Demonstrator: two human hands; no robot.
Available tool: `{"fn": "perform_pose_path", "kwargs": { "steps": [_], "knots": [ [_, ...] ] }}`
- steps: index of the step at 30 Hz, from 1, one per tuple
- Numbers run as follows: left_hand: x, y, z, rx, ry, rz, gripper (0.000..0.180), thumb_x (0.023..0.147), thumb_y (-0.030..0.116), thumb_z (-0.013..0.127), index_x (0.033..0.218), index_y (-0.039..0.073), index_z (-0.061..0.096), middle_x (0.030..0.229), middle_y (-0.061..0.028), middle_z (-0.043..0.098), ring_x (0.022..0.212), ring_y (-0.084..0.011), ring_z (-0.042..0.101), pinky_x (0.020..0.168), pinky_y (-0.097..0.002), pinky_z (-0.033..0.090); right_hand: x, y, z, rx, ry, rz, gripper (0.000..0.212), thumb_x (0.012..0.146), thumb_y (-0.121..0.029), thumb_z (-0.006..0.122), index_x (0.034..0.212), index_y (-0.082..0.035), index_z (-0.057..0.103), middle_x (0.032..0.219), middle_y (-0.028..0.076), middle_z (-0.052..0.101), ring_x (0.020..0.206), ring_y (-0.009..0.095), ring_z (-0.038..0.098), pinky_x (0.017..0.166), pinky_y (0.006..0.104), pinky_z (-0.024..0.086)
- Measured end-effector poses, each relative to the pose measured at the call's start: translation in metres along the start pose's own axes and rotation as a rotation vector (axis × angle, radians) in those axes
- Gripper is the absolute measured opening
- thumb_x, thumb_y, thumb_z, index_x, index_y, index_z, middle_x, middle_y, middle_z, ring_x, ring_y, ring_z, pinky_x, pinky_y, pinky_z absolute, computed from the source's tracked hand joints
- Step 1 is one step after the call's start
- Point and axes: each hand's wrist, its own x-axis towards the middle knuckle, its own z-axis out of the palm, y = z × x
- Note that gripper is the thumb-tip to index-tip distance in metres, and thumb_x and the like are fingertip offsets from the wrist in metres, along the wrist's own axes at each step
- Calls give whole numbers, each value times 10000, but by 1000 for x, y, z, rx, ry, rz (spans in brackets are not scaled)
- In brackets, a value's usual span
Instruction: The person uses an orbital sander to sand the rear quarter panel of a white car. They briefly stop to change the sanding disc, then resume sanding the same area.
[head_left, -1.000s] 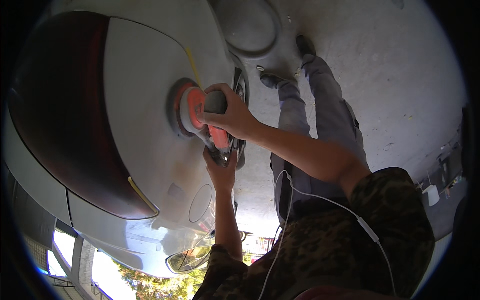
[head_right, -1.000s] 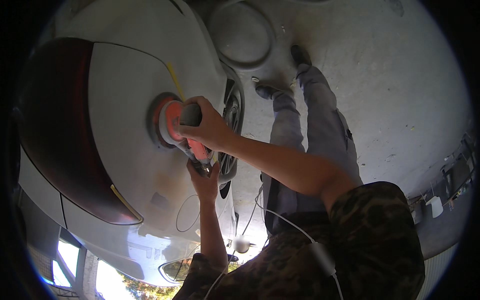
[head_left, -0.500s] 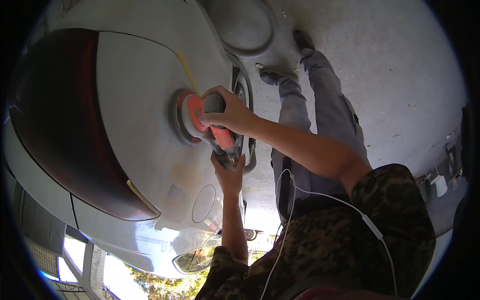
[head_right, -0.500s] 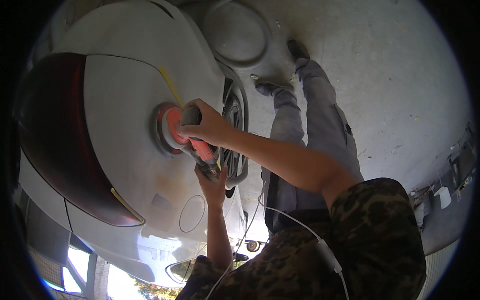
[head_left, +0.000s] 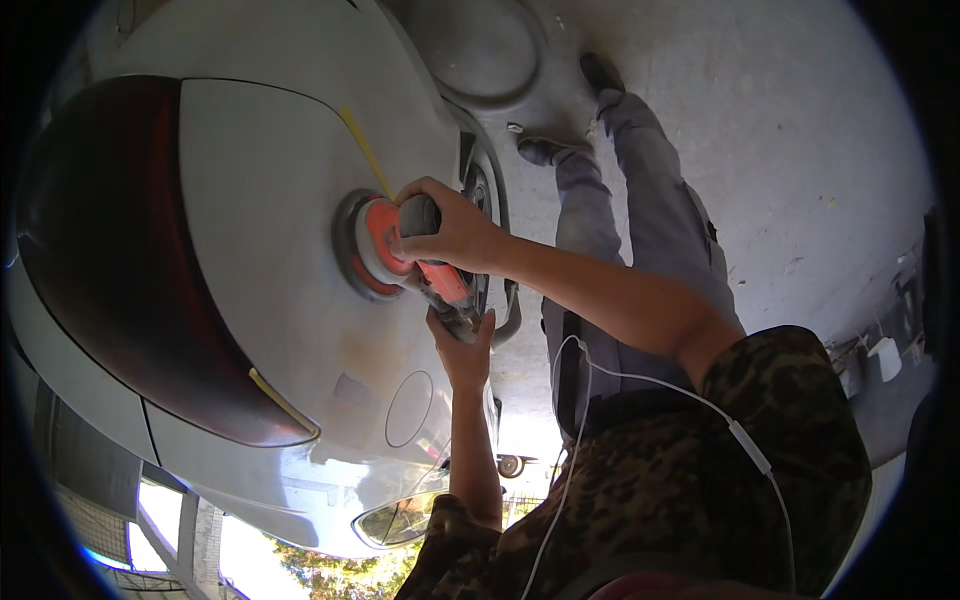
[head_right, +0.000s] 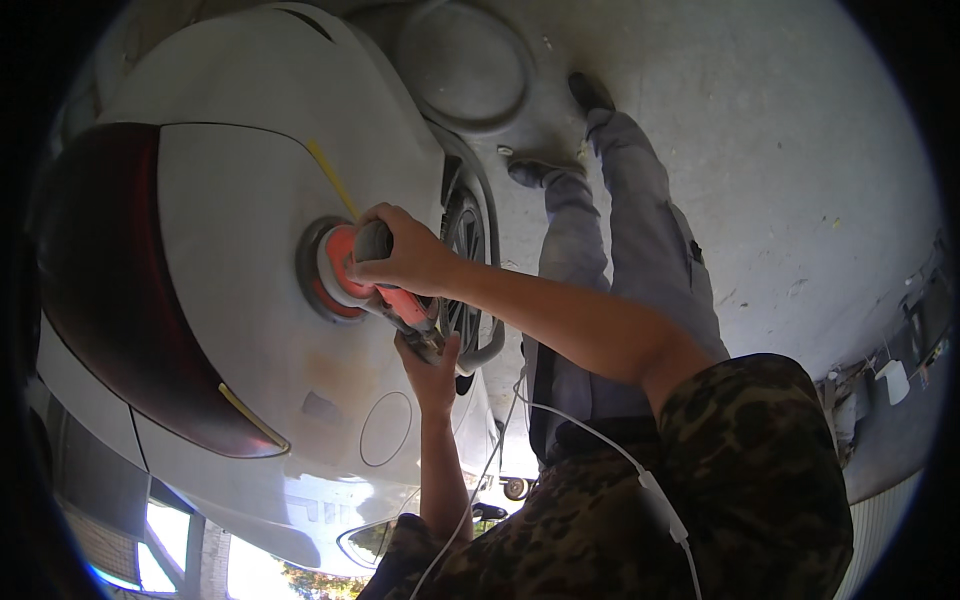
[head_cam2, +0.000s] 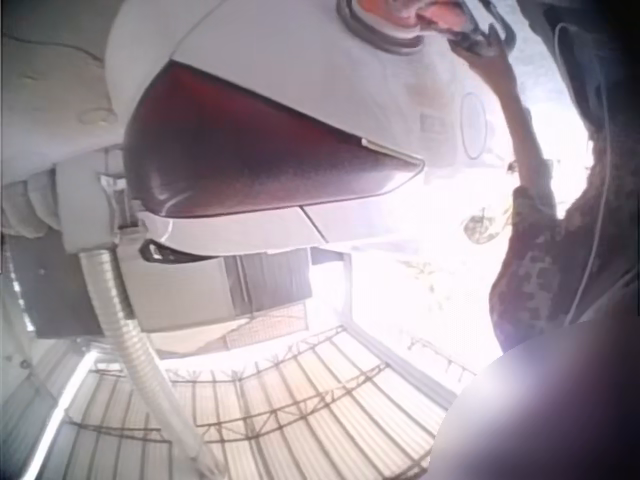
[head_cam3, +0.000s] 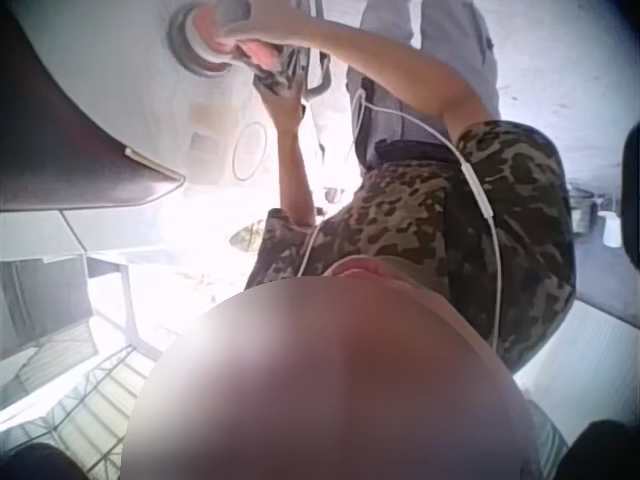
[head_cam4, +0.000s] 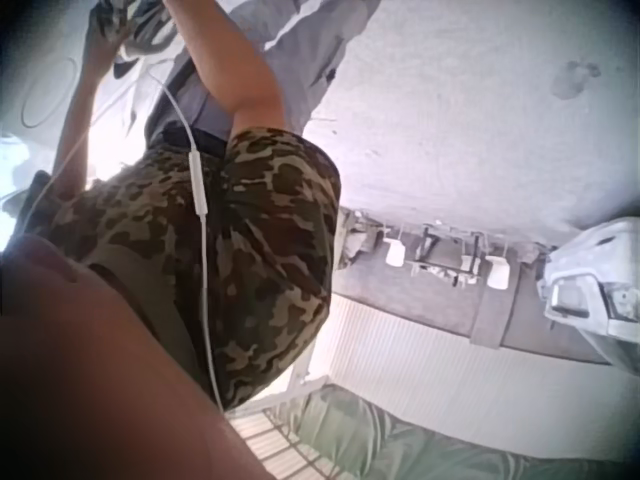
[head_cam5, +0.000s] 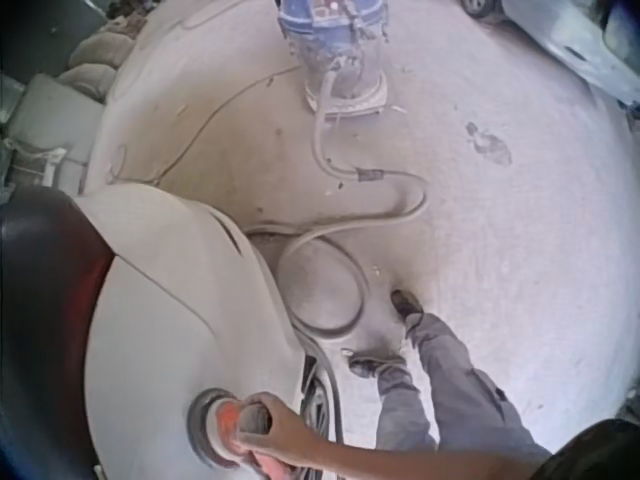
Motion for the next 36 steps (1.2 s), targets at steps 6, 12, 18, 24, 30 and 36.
{"fn": "perform_pose_path", "kwargs": {
  "steps": [6,12,18,24,30,36],
  "knots": [
    [21,1,0,-54,71,87,985,833,223,899,1578,-63,321,1228,-163,687,1067,-252,667,1019,-383,503,22,-2,-9,94,-12,-27,677,764,-294,869,1309,-2,593,1119,133,680,1038,225,672,927,373,554],
    [1,-2,3,30,-20,-49,998,828,219,905,1582,-64,316,1318,-210,653,1171,-276,647,1055,-386,493,5,2,-8,65,-62,4,653,769,-300,875,1283,0,603,1062,111,681,993,203,669,902,364,559],
    [16,-4,-5,-31,27,-1,986,828,206,897,1584,-58,323,1322,-208,653,1187,-286,642,1068,-394,486,20,5,-9,224,-11,1,665,756,-311,886,1281,-8,611,1062,111,684,987,210,673,899,367,561],
    [-4,-5,-1,26,-23,-63,975,825,185,892,1583,-57,328,1376,-217,616,1183,-289,643,1076,-403,481,5,9,-8,119,-32,39,642,761,-294,885,1258,1,606,1069,115,690,993,204,673,898,363,562],
    [17,1,-6,-4,-10,33,965,836,191,885,1584,-55,326,1388,-217,601,1176,-284,643,1070,-395,483,20,-3,-10,170,-11,-15,632,770,-280,878,1268,-4,604,1052,105,690,971,184,676,883,350,562],
    [9,4,-1,-31,-57,-72,964,845,205,886,1587,-53,325,1349,-207,630,1200,-274,635,1064,-380,483,16,-3,-13,194,-31,39,653,753,-296,885,1261,5,605,1061,112,694,994,197,679,908,357,563]
  ]
}}
